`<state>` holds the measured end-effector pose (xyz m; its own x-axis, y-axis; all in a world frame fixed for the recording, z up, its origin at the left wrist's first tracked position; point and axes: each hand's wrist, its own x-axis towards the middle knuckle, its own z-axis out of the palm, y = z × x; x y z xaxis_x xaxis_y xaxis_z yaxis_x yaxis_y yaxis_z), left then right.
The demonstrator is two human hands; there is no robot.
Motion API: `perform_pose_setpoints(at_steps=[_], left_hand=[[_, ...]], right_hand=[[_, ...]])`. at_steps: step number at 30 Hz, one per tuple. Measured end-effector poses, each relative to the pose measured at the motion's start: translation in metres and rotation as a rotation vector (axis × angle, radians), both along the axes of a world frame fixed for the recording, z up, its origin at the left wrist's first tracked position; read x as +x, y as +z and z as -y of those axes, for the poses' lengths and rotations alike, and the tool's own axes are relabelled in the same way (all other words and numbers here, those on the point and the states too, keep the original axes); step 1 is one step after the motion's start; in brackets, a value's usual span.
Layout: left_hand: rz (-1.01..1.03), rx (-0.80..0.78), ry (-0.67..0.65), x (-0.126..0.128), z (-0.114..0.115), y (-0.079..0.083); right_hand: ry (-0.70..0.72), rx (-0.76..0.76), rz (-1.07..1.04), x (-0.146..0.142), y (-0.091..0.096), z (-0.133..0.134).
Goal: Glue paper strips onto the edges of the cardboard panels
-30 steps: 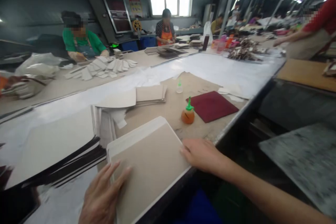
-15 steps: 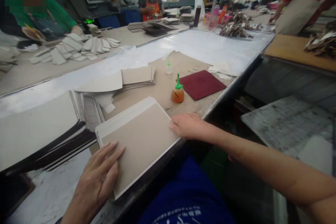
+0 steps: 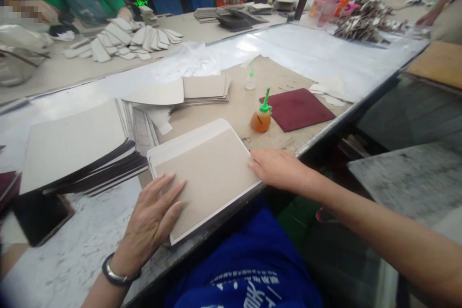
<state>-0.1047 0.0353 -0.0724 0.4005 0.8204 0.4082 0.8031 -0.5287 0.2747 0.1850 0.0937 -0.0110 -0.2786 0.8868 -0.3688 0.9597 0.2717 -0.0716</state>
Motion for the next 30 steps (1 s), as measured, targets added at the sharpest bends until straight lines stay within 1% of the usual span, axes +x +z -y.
perform_pose_setpoints(at_steps=[5,9,11,14,15,17,19,20,21,23,25,27,29,30], left_hand=[[0.052,-0.040,0.010,-0.001,0.002,-0.004],[0.017,-0.057,0.023,-0.002,0.003,-0.002],[-0.008,-0.056,0.030,-0.001,0.004,0.000],[-0.046,-0.013,0.038,-0.001,0.004,0.002],[-0.061,0.010,0.040,-0.001,0.003,0.003],[-0.097,0.047,0.050,-0.001,0.002,0.003],[-0.141,0.091,0.055,-0.001,0.001,0.003],[-0.164,0.122,0.057,-0.001,0.000,0.003],[-0.189,0.159,0.057,-0.002,0.000,0.002],[-0.232,0.250,0.050,-0.004,-0.003,-0.001],[-0.266,0.330,0.031,-0.009,-0.007,-0.007],[-0.283,0.413,-0.001,-0.014,-0.013,-0.016],[-0.269,0.502,-0.021,-0.017,-0.020,-0.028],[-0.244,0.536,-0.006,-0.017,-0.022,-0.034]], right_hand=[[0.009,-0.008,0.007,0.001,-0.003,-0.001],[0.021,0.011,0.014,0.003,-0.006,0.000],[0.042,0.023,0.014,0.006,-0.005,0.000],[0.081,0.033,0.036,0.005,0.004,-0.002],[0.077,0.066,0.053,0.002,0.008,-0.003],[0.088,0.198,0.027,-0.012,0.015,-0.007],[0.178,0.347,-0.103,-0.034,0.014,-0.010],[0.250,0.386,-0.189,-0.047,0.011,-0.012],[0.322,0.390,-0.266,-0.059,0.005,-0.014],[0.418,0.303,-0.365,-0.079,-0.007,-0.017],[0.454,0.167,-0.417,-0.090,-0.018,-0.020],[0.448,0.075,-0.450,-0.093,-0.024,-0.021],[0.412,0.054,-0.479,-0.091,-0.027,-0.020],[0.401,0.059,-0.498,-0.091,-0.028,-0.019]])
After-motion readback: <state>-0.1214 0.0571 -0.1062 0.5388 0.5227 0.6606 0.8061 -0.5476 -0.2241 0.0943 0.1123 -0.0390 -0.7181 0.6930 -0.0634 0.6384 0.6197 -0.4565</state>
